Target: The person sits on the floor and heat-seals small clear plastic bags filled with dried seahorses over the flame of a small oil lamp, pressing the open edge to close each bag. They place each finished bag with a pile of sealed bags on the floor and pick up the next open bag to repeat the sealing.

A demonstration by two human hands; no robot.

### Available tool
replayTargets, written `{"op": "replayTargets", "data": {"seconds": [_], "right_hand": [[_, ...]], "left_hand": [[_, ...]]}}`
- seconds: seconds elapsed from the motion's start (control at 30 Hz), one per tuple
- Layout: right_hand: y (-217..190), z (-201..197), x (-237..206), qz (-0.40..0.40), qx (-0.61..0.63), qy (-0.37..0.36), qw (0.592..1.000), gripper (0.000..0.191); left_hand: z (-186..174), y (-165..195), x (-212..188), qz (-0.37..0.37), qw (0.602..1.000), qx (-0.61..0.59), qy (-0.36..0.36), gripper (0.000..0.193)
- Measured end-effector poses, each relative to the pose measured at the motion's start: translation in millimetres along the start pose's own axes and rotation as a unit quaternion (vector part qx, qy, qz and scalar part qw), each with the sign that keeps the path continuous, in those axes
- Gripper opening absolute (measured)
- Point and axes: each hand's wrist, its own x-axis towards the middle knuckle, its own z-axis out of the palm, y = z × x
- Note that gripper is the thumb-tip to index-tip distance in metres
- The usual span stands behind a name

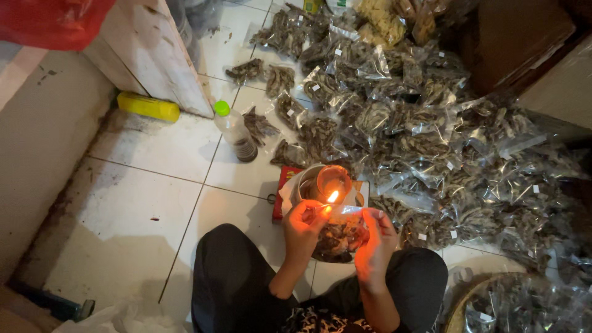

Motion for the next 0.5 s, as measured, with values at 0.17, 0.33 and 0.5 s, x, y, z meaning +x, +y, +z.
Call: {"op": "replayTargets", "data": {"seconds": [0.17, 0.33, 0.5], "right_hand": [[0, 1, -1, 0.005, 0.009, 0.009, 1.0, 0.008], [8, -4, -1, -0.023, 0.038, 0.012, 0.999, 0.004], [14, -8, -2, -0.035, 0.057, 0.023, 0.997, 0.004]], "left_hand": [[1, 0, 2, 0.0, 0.999, -0.037, -0.011, 0.015], [2, 1, 0, -0.001, 1.0, -0.028, -0.003, 0.015], [3, 1, -1, -0.01, 0.999, -0.034, -0.005, 0.013]]}}
